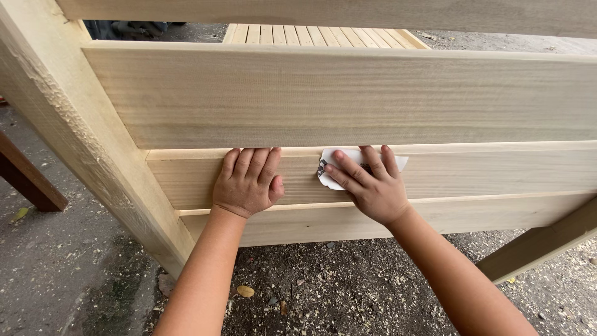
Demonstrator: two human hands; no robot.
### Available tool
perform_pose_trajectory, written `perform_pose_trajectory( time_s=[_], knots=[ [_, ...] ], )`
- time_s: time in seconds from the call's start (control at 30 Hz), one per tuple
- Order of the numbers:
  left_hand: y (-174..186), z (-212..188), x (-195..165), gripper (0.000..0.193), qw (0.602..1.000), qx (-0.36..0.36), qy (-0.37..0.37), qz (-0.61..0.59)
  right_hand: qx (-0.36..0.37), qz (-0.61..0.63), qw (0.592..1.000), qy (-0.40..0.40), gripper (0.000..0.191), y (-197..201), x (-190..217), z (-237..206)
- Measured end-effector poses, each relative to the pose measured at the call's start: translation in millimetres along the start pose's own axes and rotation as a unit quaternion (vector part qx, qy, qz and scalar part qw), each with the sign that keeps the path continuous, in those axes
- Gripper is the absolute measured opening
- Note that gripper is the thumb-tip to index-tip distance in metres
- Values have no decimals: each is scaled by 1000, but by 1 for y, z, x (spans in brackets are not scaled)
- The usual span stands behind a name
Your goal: The person sands the surface of a wooden bench using a sanding block. They move the sanding block back and forth along the slats and edges, holding the bench steady with the other hand.
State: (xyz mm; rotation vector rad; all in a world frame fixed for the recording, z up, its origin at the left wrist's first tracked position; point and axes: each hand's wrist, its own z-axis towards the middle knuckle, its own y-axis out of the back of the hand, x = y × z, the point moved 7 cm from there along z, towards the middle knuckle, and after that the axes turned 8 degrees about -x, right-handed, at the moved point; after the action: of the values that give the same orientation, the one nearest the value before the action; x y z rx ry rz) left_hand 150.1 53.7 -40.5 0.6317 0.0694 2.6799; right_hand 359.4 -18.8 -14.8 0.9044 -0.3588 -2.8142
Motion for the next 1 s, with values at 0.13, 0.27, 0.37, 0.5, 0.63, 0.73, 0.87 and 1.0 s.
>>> perform_pose_trajectory(
  time_s=[0.13, 0.27, 0.37, 0.5, 0.63, 0.73, 0.87, 1.0],
  knots=[
    [-2, -3, 1, 54, 1000, 4, -4, 6, 62, 87, 994, -28, 50, -7, 17, 15],
    [-4, -2, 0, 54, 1000, 7, -7, -3, 120, 90, 988, -35, 48, 24, -20, 20],
    [-5, -1, 0, 55, 1000, -4, -2, -3, 124, 175, 973, -85, 49, 41, -49, 24],
    [-4, -2, 2, 55, 999, -13, 18, -29, 145, 109, 983, -10, 51, 11, -24, 38],
    [0, -2, 12, 51, 995, -19, 83, -48, 199, 166, 965, -42, 52, -21, -6, 41],
    [2, 2, 12, 50, 995, -20, 80, -47, 144, 175, 973, -44, 56, 0, -18, 38],
    [3, 8, 11, 51, 995, -32, 89, -37, 116, 133, 982, -60, 56, 21, -20, 47],
    [4, 8, 14, 56, 994, -27, 92, -56, 112, 149, 983, -7, 54, -1, 38, 83]
  ],
)
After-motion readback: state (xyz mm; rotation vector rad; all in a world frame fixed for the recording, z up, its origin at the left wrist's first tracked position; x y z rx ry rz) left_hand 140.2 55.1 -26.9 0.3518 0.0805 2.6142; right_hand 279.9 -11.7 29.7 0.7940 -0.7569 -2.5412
